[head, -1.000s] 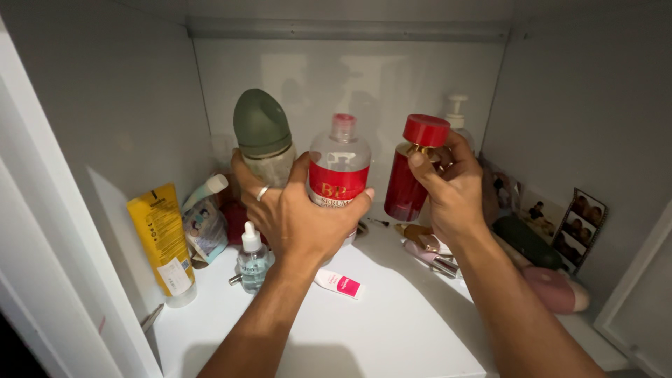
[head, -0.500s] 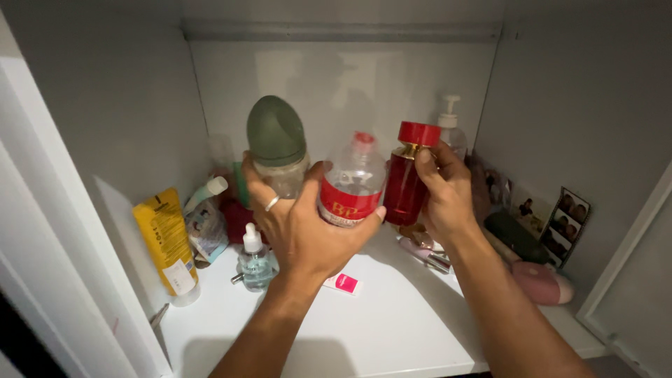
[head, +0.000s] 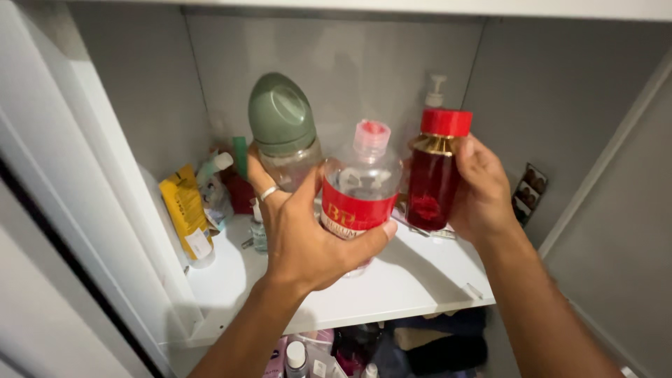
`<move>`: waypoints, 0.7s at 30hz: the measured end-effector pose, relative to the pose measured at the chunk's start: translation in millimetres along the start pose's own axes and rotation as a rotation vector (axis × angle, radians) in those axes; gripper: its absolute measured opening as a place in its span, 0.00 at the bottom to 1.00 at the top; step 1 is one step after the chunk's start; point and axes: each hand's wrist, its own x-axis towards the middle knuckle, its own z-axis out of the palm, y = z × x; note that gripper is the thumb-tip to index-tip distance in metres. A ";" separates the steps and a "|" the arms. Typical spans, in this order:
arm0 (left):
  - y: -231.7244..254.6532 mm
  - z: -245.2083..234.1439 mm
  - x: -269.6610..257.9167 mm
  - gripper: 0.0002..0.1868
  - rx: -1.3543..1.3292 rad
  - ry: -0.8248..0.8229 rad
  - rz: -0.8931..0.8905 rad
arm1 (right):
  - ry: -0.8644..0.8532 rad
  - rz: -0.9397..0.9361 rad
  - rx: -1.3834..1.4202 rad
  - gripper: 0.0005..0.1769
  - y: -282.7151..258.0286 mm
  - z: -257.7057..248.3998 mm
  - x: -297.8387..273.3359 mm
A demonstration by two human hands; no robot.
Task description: The person retrieves a pink cloth and several makeup brushes from a white cabinet shelf. They wipe each brush head with the cloth, then place the cleaned brushes back on the shelf.
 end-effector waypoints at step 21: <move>38.3 -22.6 -105.8 0.42 -0.219 0.027 -0.014 | -0.001 0.010 -0.002 0.44 -20.6 13.2 -111.0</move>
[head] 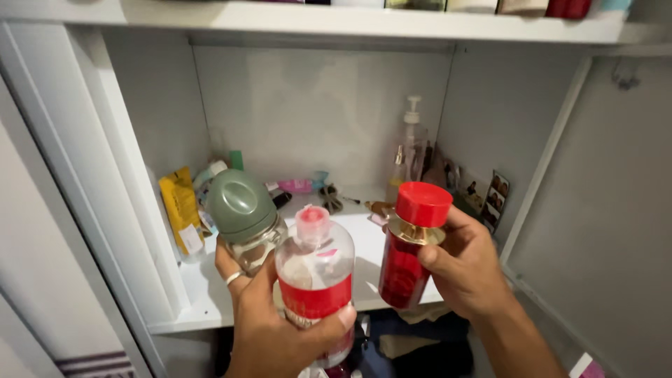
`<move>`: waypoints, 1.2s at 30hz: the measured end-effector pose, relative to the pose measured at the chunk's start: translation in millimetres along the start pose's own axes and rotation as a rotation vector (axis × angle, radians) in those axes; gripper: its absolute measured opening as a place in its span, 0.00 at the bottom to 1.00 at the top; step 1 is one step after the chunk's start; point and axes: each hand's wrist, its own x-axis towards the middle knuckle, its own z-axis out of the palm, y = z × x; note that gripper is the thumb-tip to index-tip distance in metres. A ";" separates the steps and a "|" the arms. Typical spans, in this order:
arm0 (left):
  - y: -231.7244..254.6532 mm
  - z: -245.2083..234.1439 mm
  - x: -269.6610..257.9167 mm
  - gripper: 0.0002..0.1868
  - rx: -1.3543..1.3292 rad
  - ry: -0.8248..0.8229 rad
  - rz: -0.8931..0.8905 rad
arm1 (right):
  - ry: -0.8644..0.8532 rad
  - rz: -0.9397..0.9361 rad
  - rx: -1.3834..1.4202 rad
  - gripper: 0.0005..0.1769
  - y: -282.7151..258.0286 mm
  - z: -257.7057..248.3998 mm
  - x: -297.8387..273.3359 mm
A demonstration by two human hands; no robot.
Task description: The person retrieves a pink cloth and several makeup brushes from a white cabinet shelf. They wipe each brush head with the cloth, then place the cleaned brushes back on the shelf.
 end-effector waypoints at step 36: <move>-128.4 74.3 -192.1 0.49 0.221 -0.496 -0.107 | 0.277 0.138 -0.708 0.33 198.5 -43.8 -143.8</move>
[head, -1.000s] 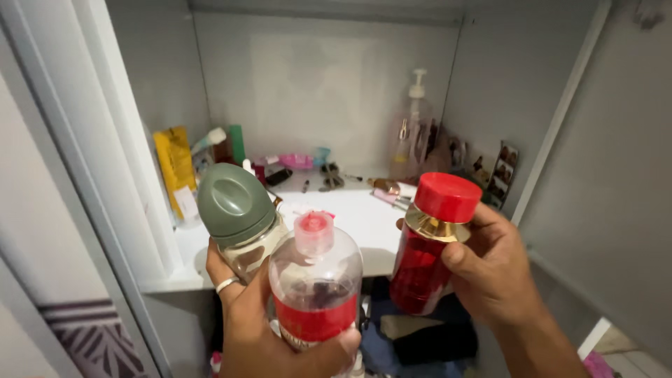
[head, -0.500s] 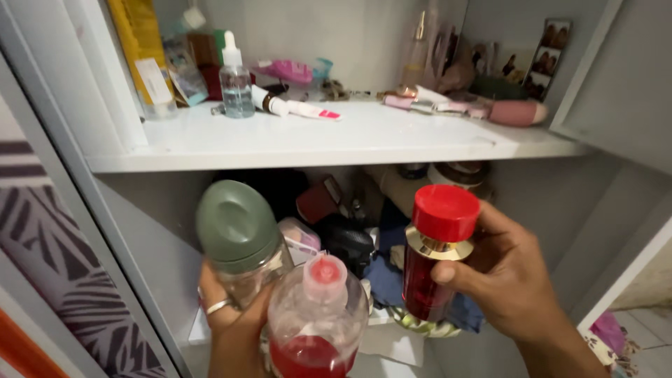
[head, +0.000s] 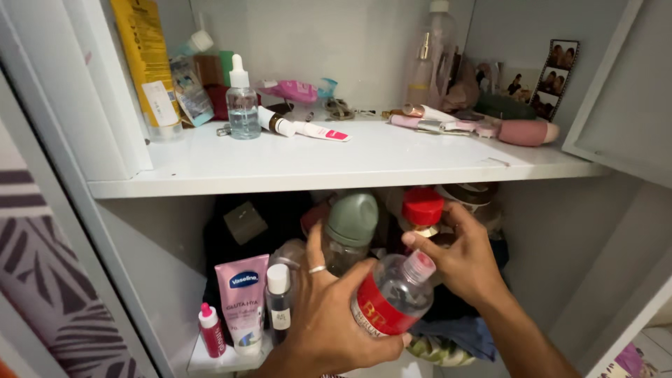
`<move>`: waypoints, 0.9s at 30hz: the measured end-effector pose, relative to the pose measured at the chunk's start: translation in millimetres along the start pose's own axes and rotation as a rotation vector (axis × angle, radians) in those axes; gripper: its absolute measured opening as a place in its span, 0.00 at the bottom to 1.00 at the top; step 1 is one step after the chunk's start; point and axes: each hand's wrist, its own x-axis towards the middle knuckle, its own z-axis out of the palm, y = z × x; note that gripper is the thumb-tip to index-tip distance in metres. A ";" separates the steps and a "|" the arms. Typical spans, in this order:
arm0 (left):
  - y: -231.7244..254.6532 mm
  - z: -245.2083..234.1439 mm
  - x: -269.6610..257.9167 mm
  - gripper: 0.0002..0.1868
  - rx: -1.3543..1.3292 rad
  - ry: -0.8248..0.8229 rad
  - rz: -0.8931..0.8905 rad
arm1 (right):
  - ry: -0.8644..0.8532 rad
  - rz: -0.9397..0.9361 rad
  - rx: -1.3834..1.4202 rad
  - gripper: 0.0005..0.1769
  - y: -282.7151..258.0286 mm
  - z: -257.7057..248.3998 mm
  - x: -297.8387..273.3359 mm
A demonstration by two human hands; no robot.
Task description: The person retrieves a pink cloth and several makeup brushes from a white cabinet shelf. They wipe each brush head with the cloth, then place the cleaned brushes back on the shelf.
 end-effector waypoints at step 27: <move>-81.7 2.9 115.8 0.54 0.453 -0.137 -0.006 | 0.100 -0.289 -0.053 0.41 115.5 48.4 81.9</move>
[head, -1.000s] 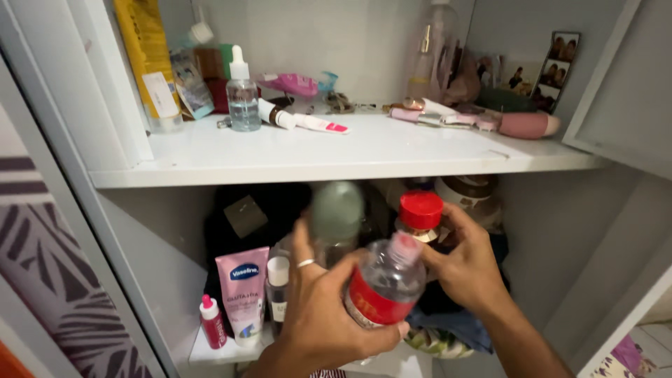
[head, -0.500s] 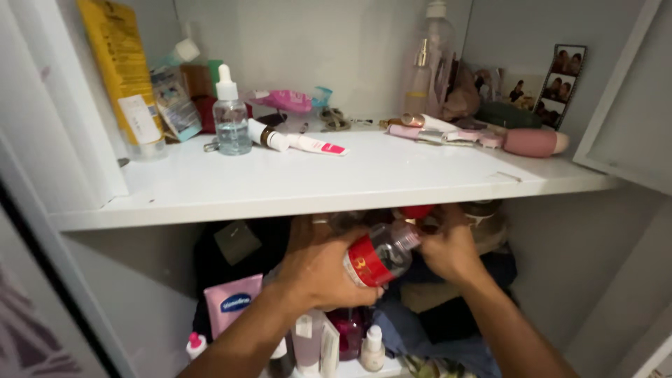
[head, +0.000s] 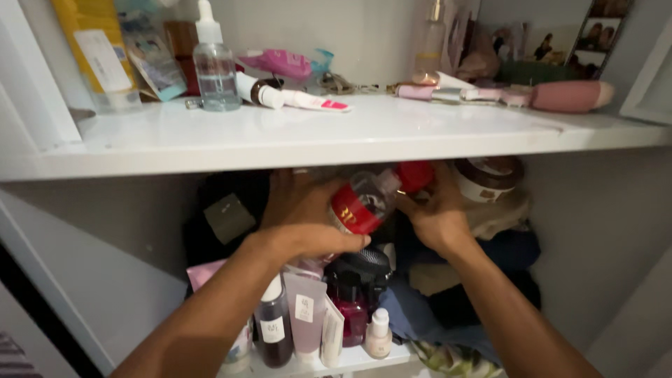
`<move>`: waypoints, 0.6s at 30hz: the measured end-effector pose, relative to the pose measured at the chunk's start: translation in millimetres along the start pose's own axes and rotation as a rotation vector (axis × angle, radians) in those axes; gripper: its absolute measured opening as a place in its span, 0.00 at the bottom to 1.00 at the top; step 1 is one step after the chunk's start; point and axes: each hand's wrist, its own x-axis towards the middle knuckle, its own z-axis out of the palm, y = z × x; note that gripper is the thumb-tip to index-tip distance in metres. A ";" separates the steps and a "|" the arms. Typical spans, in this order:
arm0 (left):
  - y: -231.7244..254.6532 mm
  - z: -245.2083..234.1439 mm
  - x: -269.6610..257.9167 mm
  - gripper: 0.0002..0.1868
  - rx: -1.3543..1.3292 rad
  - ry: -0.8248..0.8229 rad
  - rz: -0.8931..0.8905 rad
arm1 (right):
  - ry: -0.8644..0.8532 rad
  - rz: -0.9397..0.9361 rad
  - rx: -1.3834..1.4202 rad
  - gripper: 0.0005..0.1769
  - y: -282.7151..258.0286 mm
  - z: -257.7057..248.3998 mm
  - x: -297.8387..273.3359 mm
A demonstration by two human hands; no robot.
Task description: The person retrieves a pink cloth and several makeup brushes from a white cabinet shelf. They wipe each brush head with the cloth, then place the cleaned brushes back on the shelf.
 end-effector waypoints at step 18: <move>-26.5 61.6 32.1 0.42 -0.043 0.277 -0.095 | -0.093 0.040 0.198 0.33 19.3 -10.7 0.2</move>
